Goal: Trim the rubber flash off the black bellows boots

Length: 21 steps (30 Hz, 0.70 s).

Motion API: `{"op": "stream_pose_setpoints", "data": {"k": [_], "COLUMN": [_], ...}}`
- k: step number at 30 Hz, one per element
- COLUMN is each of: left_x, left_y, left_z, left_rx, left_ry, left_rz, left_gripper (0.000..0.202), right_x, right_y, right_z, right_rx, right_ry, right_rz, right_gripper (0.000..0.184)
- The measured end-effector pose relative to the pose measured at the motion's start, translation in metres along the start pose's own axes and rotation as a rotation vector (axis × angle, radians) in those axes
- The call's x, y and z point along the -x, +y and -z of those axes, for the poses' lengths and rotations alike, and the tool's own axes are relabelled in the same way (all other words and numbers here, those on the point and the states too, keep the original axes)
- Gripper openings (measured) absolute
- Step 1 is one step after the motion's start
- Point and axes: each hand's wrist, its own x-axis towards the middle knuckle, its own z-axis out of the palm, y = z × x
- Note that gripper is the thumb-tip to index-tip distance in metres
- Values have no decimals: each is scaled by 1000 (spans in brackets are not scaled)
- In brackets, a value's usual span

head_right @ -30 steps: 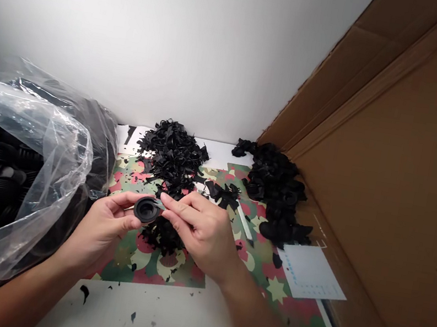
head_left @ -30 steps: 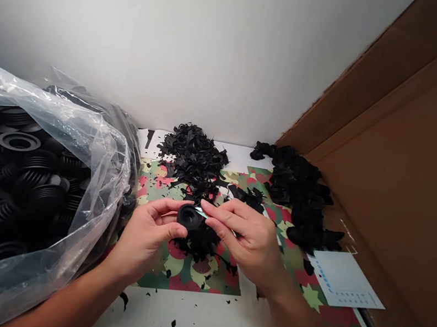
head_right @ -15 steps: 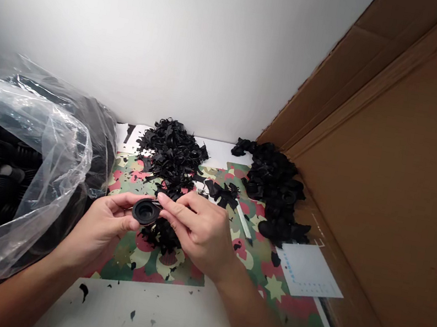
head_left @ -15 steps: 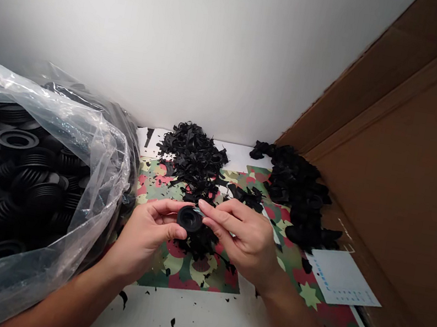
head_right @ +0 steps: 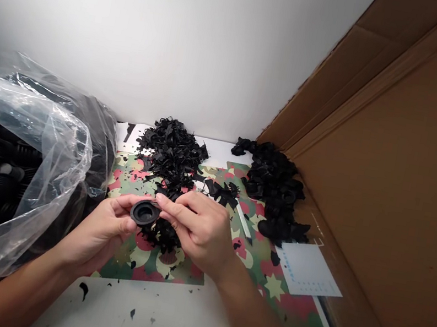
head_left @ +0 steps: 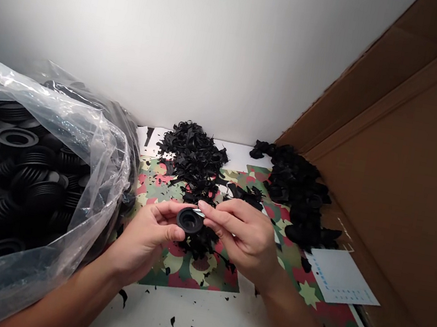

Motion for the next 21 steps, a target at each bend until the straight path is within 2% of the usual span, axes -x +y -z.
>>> {"op": "stream_pose_setpoints", "data": {"k": [10,21], "left_x": [0,1], "left_y": [1,2], "left_z": [0,-2], "left_rx": [-1,-10], "left_ry": [-42,-81], "left_rz": [-2,13], "left_gripper": [50,48], "right_x": [-1,-1], "right_y": [0,2], "right_z": [3,6], "right_rx": [26,45], "right_ry": [-7,-19], "right_rz": [52,96], "right_gripper": [36,31]}}
